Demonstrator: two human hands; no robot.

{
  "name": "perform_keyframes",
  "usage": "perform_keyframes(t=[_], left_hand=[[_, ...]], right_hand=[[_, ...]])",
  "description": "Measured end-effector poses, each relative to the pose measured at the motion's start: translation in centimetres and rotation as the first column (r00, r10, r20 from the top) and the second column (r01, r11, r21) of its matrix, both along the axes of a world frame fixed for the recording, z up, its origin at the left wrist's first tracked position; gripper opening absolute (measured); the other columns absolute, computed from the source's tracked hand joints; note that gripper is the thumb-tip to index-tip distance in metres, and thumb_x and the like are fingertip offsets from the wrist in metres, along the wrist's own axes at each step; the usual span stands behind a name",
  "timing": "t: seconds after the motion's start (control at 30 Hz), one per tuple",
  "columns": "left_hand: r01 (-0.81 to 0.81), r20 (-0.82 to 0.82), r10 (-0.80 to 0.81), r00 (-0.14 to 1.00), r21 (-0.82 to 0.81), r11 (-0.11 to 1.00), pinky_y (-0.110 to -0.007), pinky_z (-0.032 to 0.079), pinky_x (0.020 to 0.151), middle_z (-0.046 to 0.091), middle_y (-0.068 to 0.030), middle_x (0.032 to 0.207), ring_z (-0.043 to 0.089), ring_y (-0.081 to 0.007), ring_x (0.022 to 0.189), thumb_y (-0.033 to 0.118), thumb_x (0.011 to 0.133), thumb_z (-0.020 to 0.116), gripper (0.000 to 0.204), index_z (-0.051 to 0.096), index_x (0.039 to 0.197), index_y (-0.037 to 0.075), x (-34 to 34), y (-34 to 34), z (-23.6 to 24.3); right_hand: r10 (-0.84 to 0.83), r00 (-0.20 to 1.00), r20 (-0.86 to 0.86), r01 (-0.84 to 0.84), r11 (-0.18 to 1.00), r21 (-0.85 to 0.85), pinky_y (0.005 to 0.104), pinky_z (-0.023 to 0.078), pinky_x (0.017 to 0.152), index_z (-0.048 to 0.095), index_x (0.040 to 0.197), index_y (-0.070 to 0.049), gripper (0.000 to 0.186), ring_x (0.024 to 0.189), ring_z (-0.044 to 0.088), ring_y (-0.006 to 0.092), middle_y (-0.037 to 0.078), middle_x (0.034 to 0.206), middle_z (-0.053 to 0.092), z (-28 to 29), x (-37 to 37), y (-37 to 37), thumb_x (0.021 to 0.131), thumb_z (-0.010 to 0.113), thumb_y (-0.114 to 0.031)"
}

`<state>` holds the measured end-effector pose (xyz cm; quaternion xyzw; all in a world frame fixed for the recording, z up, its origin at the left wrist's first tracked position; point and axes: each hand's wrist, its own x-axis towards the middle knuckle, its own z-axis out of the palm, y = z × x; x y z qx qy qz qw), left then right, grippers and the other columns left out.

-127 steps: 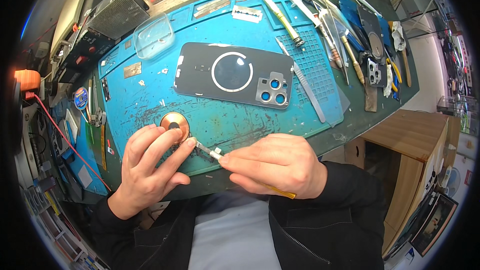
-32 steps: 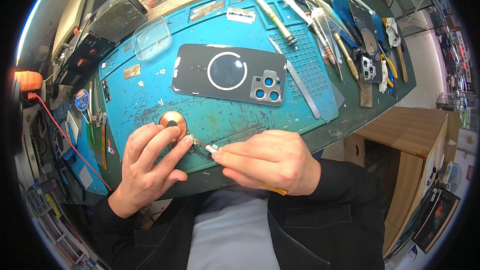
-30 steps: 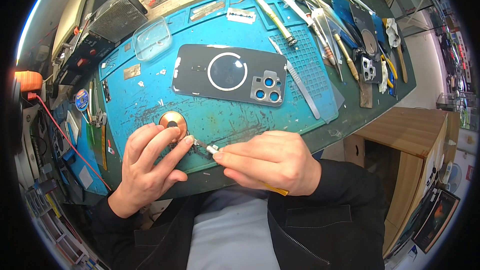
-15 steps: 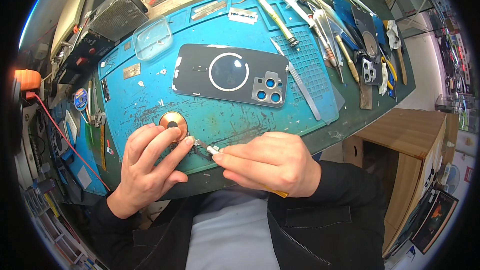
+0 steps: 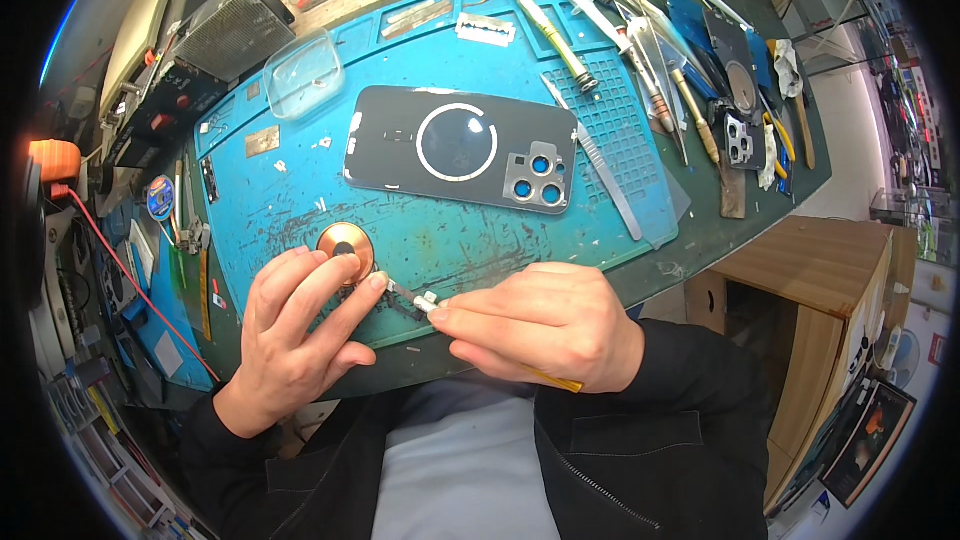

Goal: The person cleans a small electronic component with a brush and screwdriver, then applies adhesive tape to the back of a smartphone. They place the component into the phone's back cover and press it into place.

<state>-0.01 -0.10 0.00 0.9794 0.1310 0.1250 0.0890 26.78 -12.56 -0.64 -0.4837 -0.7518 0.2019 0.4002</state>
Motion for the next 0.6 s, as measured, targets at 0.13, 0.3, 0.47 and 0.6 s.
perform_keyframes(t=[0.13,0.3,0.47,0.6], left_hand=[[0.002,-0.009,-0.002,1.000,-0.003,1.000,-0.051,0.052,0.102,0.061,-0.0097,0.133,0.055,-0.0313,0.124,0.057,0.104,0.051,0.058,0.076,0.126,0.009,-0.14,0.04,-0.02],[0.004,-0.006,-0.004,1.000,-0.002,1.000,-0.051,0.052,0.103,0.061,-0.0097,0.133,0.055,-0.0310,0.124,0.057,0.104,0.051,0.058,0.076,0.126,0.009,-0.09,0.02,-0.04],[0.011,-0.005,-0.011,1.000,-0.005,1.000,-0.051,0.052,0.103,0.060,-0.0098,0.134,0.054,-0.0309,0.125,0.056,0.105,0.050,0.058,0.076,0.127,0.009,-0.11,0.07,-0.07],[0.011,-0.007,-0.011,1.000,0.001,1.000,-0.051,0.052,0.103,0.060,-0.0097,0.134,0.054,-0.0309,0.125,0.056,0.105,0.050,0.058,0.076,0.127,0.009,-0.08,0.06,-0.06]], right_hand=[[0.005,1.000,-0.002,-0.005,1.000,0.000,0.0312,0.055,0.058,0.078,0.108,-0.003,0.029,0.076,0.075,0.0189,0.008,0.103,0.079,0.06,-0.08,0.12,0.081,0.086,-0.006],[0.012,1.000,0.013,-0.012,1.000,0.012,0.0311,0.054,0.057,0.078,0.108,-0.003,0.029,0.075,0.075,0.0187,0.007,0.103,0.079,-0.05,-0.08,0.17,0.081,0.086,-0.007],[-0.008,1.000,0.014,0.007,1.000,0.003,0.0310,0.054,0.057,0.078,0.109,-0.003,0.031,0.075,0.075,0.0190,0.007,0.101,0.079,0.03,-0.28,0.13,0.080,0.087,-0.009],[-0.020,1.000,0.014,0.020,1.000,-0.012,0.0314,0.055,0.058,0.078,0.110,-0.003,0.032,0.075,0.075,0.0202,0.008,0.097,0.079,0.34,-0.39,0.11,0.080,0.088,-0.011]])
